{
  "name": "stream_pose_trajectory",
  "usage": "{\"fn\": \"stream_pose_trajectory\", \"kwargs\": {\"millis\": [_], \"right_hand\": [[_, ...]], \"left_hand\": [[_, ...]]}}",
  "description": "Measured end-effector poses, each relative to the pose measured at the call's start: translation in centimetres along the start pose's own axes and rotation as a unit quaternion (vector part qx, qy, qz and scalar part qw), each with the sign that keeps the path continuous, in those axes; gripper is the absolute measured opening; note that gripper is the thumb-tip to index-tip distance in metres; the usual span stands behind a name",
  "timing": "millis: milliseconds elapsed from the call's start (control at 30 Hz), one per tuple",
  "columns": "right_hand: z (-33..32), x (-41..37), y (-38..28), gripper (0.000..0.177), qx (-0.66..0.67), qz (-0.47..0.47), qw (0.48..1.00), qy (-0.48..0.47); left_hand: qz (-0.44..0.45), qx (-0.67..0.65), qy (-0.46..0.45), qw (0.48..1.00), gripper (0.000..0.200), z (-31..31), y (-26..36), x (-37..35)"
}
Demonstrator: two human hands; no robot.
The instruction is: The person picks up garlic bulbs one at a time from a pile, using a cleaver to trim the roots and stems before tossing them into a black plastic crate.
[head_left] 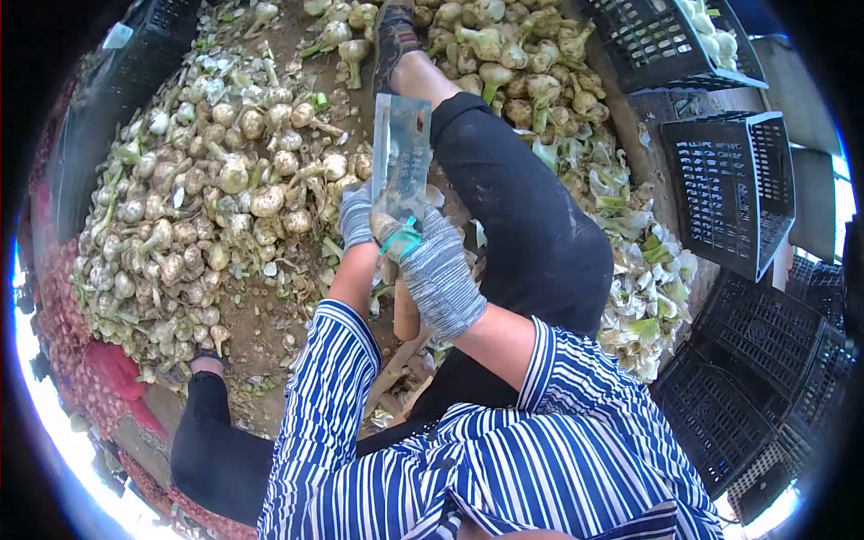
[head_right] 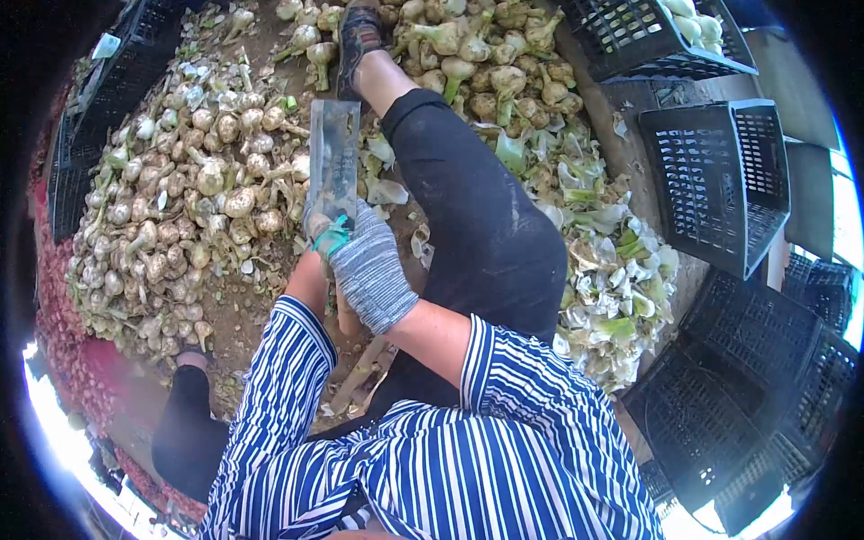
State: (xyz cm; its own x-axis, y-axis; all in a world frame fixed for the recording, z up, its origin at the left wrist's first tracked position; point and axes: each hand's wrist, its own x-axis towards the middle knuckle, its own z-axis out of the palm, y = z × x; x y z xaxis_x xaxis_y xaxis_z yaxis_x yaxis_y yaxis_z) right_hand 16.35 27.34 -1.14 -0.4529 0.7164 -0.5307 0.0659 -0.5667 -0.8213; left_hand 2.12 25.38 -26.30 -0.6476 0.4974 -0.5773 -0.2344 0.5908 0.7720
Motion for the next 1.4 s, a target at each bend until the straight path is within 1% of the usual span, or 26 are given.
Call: {"fn": "stream_pose_trajectory", "kwargs": {"millis": [100,133,167,233,267,300,333,367,400,433,467,533,567,600,667,767,833,867,900,1000,1033,1133,1167,1267,1300,1400], "right_hand": [[0.2,0.4,0.0,0.027,0.040,0.017,0.999,0.016],[0.4,0.4,-0.2,0.029,0.057,0.029,0.998,0.025],[0.1,0.3,-0.3,0.027,0.049,0.026,0.998,0.031],[0.1,0.3,-1.3,0.023,0.128,-0.020,0.992,0.013],[-0.2,0.7,-1.0,0.022,0.159,-0.033,0.987,0.011],[0.0,0.5,-1.5,0.022,0.141,-0.035,0.989,0.029],[0.2,0.4,-2.0,0.022,0.124,-0.040,0.990,0.045],[-0.2,0.7,-1.4,0.023,0.101,-0.046,0.994,0.003],[-0.1,1.0,-0.8,0.023,-0.018,-0.145,0.989,0.029],[-0.1,0.9,-0.6,0.024,-0.093,-0.156,0.983,0.006],[0.0,0.6,-0.4,0.024,-0.168,-0.168,0.971,-0.016],[0.9,-0.9,-1.5,0.027,-0.344,-0.282,0.894,-0.048],[1.3,-1.6,-2.0,0.028,-0.425,-0.334,0.839,-0.063],[1.6,-2.0,-2.2,0.028,-0.456,-0.362,0.809,-0.082],[2.1,-2.6,-2.1,0.029,-0.514,-0.415,0.742,-0.114],[2.6,-3.7,-1.9,0.024,-0.557,-0.421,0.702,-0.139],[2.9,-4.1,-1.9,0.022,-0.578,-0.417,0.684,-0.153],[3.0,-4.4,-1.9,0.022,-0.579,-0.416,0.684,-0.156],[3.1,-4.6,-2.0,0.022,-0.579,-0.415,0.683,-0.160],[3.1,-4.6,-1.7,0.018,-0.572,-0.425,0.684,-0.157],[2.9,-4.4,-1.3,0.016,-0.568,-0.429,0.686,-0.153],[2.2,-3.4,0.3,0.018,-0.581,-0.388,0.702,-0.138],[2.0,-2.9,0.3,0.018,-0.598,-0.356,0.703,-0.144],[2.5,-3.4,0.0,0.022,-0.565,-0.258,0.768,-0.158],[2.9,-3.7,0.0,0.030,-0.548,-0.223,0.791,-0.156],[2.8,-3.1,2.4,0.018,-0.410,-0.246,0.865,-0.154]], "left_hand": [[0.056,0.089,0.018,0.994,0.033,0.1,3.2,-2.1],[0.072,0.085,0.015,0.994,0.032,0.0,2.8,-1.9],[0.143,0.076,0.003,0.987,0.030,0.5,-0.2,-0.2],[0.117,-0.062,-0.073,0.989,0.026,-1.6,0.4,-2.5],[0.010,-0.227,-0.104,0.968,0.026,-2.5,2.0,-4.6],[-0.101,-0.385,-0.099,0.912,0.026,-3.7,7.0,-8.6],[-0.078,-0.464,-0.134,0.872,0.030,-5.0,7.7,-9.3],[-0.082,-0.449,-0.145,0.878,0.033,-6.9,9.4,-11.1],[-0.085,-0.434,-0.158,0.883,0.036,-8.7,10.9,-13.0],[-0.061,-0.405,-0.133,0.903,0.040,-10.1,11.4,-14.0],[-0.040,-0.387,-0.151,0.909,0.042,-11.5,11.8,-15.3],[0.066,-0.203,-0.170,0.962,0.038,-13.7,13.1,-16.1],[0.088,-0.106,-0.070,0.988,0.033,-14.2,12.9,-18.0],[0.045,0.034,-0.073,0.996,0.034,-14.9,14.7,-20.0],[0.216,0.215,0.019,0.952,0.034,-15.7,12.9,-20.4],[0.249,0.296,0.027,0.922,0.030,-15.8,15.5,-23.6],[0.247,0.283,0.024,0.926,0.026,-16.0,15.5,-24.4],[0.247,0.277,0.022,0.928,0.024,-16.3,15.5,-24.7],[0.284,0.303,0.025,0.909,0.019,-16.5,15.5,-25.1],[0.298,0.282,0.048,0.911,0.018,-17.2,15.3,-25.4],[0.336,0.377,0.095,0.858,0.019,-17.6,16.4,-26.0],[0.264,0.315,0.142,0.901,0.023,-19.0,17.4,-26.9],[0.298,0.310,0.182,0.884,0.025,-19.8,16.3,-26.2],[0.362,0.294,0.213,0.859,0.026,-20.9,16.6,-26.5],[0.386,0.344,0.234,0.823,0.026,-21.0,17.0,-26.7],[0.305,0.127,0.209,0.920,0.022,-20.2,16.9,-26.9]]}}
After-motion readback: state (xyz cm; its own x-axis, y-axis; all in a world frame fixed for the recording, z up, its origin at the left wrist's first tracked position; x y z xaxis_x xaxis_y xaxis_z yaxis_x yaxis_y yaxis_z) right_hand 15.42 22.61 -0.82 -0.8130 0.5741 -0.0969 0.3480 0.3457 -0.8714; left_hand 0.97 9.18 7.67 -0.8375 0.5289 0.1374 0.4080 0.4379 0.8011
